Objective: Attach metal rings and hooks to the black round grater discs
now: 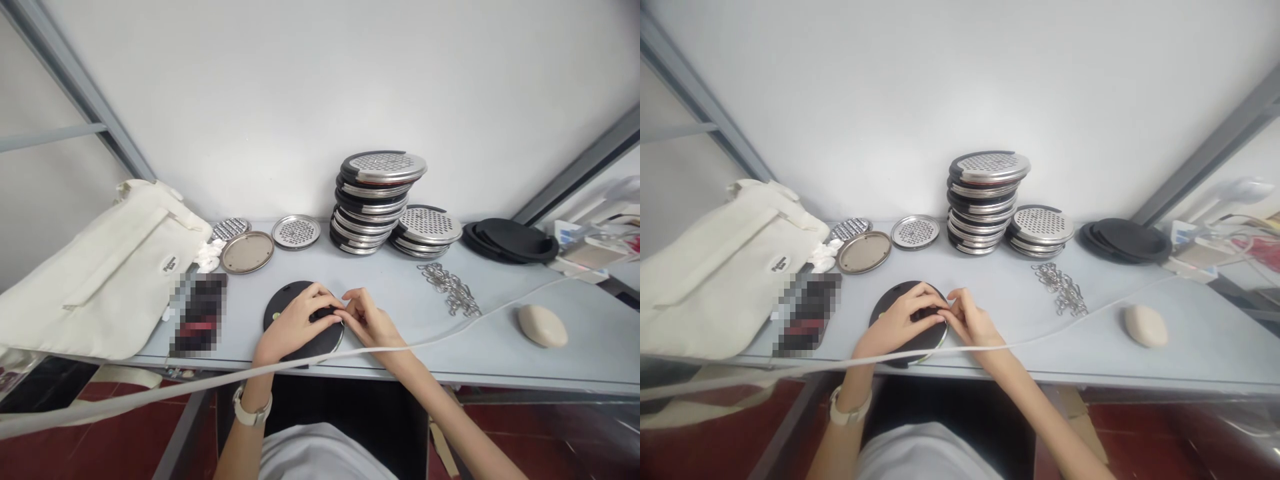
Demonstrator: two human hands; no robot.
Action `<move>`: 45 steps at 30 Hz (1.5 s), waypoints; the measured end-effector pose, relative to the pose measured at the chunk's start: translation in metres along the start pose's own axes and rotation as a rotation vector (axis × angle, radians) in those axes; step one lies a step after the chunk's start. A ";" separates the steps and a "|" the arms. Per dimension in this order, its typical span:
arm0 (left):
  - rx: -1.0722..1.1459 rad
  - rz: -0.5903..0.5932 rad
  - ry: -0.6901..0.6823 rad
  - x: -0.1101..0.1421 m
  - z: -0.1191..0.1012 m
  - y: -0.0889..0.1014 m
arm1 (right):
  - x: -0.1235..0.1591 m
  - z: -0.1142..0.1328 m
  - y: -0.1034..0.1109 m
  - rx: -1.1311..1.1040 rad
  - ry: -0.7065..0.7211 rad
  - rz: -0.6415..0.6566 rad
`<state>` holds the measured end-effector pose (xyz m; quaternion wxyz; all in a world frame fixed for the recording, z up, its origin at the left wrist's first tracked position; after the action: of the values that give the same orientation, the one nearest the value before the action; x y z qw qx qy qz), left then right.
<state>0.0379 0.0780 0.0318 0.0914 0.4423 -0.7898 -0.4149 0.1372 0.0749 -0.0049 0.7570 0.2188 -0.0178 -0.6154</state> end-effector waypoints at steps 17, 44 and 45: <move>-0.033 0.026 -0.075 0.000 -0.011 0.000 | 0.006 0.007 -0.009 0.042 0.061 0.065; -0.018 -0.049 0.085 0.001 0.004 0.005 | 0.002 0.015 -0.002 -0.026 0.029 0.039; -0.008 -0.051 0.093 0.001 0.005 0.005 | 0.002 0.017 0.001 -0.016 0.043 0.018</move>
<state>0.0318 0.0818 0.0319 0.1190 0.4809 -0.7714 -0.3994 0.1334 0.0683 0.0102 0.7646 0.2258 0.0015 -0.6037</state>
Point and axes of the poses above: each hand's wrist, its own x-axis away from the middle knuckle, its own y-axis out of the back of the hand, z = x × y, the point moved 10 cm from there along -x, towards the middle knuckle, and after that the axes turned 10 degrees about -x, right-handed, at the moved point
